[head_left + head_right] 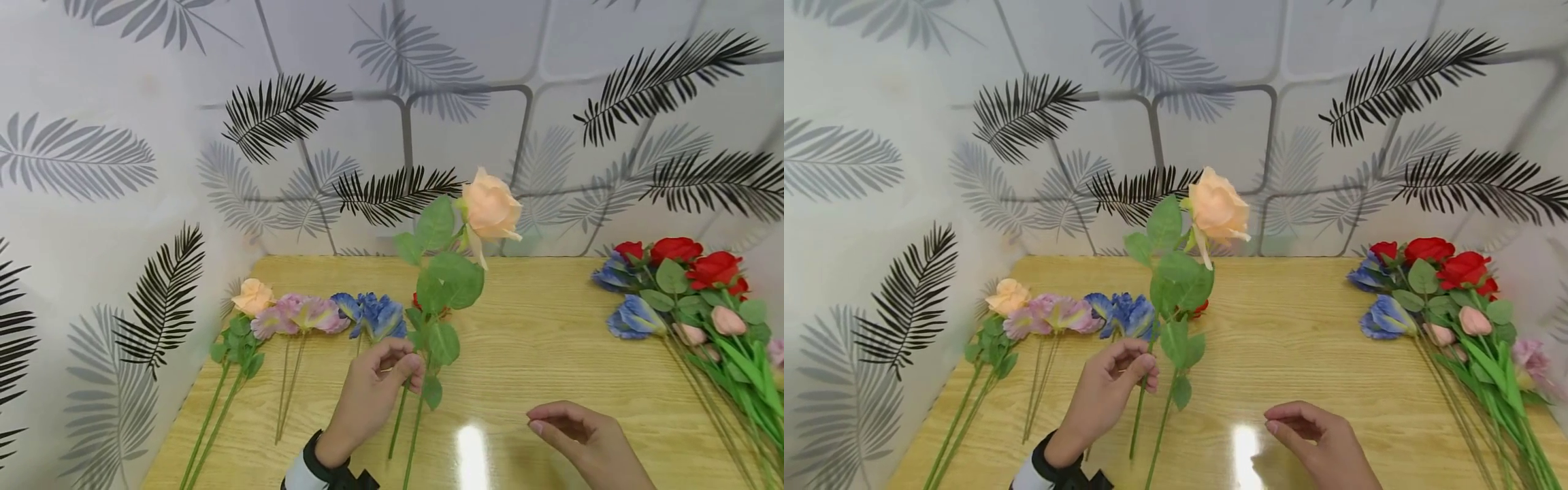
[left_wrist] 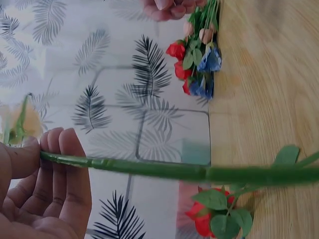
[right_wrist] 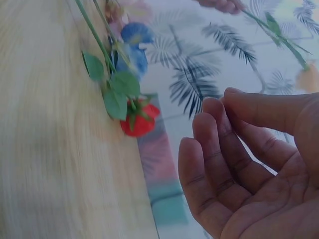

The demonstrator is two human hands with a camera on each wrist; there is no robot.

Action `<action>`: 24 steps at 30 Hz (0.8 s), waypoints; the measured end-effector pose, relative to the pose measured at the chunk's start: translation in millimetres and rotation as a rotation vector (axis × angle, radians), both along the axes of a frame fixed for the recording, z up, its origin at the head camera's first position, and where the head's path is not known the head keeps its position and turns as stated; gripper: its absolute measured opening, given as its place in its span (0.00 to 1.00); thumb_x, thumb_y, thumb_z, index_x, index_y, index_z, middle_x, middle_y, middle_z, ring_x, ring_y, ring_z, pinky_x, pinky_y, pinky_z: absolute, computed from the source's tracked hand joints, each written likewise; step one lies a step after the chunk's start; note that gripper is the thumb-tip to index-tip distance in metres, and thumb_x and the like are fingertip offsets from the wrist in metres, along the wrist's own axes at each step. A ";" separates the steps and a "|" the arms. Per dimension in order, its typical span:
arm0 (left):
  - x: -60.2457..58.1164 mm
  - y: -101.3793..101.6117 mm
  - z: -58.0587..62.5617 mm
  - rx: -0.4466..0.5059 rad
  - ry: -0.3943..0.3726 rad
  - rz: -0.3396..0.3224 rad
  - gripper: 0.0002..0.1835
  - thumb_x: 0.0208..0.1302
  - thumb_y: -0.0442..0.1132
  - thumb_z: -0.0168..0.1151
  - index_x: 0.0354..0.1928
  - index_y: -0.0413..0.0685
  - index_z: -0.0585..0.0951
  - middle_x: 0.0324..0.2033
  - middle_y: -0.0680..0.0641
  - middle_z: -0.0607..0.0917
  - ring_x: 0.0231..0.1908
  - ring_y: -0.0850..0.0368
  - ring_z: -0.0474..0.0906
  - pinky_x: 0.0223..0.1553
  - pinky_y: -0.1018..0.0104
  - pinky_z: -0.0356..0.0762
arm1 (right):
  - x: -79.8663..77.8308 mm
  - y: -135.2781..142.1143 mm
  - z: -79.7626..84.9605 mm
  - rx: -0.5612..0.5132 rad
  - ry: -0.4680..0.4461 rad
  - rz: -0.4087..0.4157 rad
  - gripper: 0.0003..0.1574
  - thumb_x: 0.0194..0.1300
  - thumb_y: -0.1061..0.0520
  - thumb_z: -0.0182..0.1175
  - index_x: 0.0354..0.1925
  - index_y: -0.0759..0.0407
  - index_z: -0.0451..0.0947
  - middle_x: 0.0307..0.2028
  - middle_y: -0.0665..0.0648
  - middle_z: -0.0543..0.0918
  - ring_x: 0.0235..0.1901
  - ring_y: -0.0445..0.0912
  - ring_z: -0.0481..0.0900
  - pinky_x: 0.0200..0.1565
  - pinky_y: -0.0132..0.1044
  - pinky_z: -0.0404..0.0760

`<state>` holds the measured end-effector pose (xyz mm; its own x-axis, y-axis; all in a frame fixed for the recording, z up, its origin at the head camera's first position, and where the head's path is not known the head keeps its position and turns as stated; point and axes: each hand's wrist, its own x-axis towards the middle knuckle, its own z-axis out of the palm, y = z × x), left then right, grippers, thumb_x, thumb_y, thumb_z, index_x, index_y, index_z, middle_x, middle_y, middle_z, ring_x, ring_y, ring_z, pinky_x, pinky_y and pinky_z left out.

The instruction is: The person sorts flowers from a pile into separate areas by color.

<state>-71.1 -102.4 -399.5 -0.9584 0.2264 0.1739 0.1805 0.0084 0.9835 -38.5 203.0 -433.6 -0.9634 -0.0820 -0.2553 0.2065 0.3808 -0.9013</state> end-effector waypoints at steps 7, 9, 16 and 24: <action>-2.1 -24.3 -1.5 -0.046 -0.008 0.131 0.11 0.71 0.43 0.58 0.46 0.42 0.79 0.35 0.40 0.82 0.35 0.49 0.82 0.39 0.58 0.82 | -10.8 45.4 1.6 0.177 -0.055 0.043 0.30 0.66 0.40 0.62 0.55 0.60 0.79 0.48 0.57 0.84 0.45 0.46 0.83 0.43 0.38 0.82; -2.6 -32.6 -1.6 -0.067 -0.017 0.176 0.11 0.70 0.43 0.58 0.45 0.42 0.79 0.34 0.41 0.82 0.34 0.47 0.82 0.38 0.58 0.83 | -12.9 60.6 0.1 0.249 -0.054 0.024 0.33 0.66 0.37 0.60 0.56 0.59 0.79 0.48 0.57 0.84 0.44 0.46 0.83 0.41 0.39 0.82; -4.2 -70.2 0.4 -0.109 -0.055 0.333 0.12 0.70 0.40 0.59 0.45 0.38 0.78 0.33 0.41 0.83 0.30 0.50 0.82 0.35 0.58 0.83 | -15.3 110.3 -11.7 0.375 0.014 -0.205 0.39 0.67 0.34 0.56 0.57 0.66 0.77 0.44 0.60 0.86 0.32 0.34 0.80 0.36 0.46 0.82; 0.4 -113.6 -2.0 -0.153 -0.072 0.478 0.16 0.70 0.44 0.60 0.48 0.37 0.77 0.34 0.40 0.84 0.31 0.55 0.84 0.36 0.63 0.84 | -19.8 153.4 -25.8 0.255 -0.011 -0.601 0.21 0.72 0.47 0.55 0.55 0.59 0.75 0.23 0.23 0.67 0.22 0.21 0.67 0.27 0.24 0.75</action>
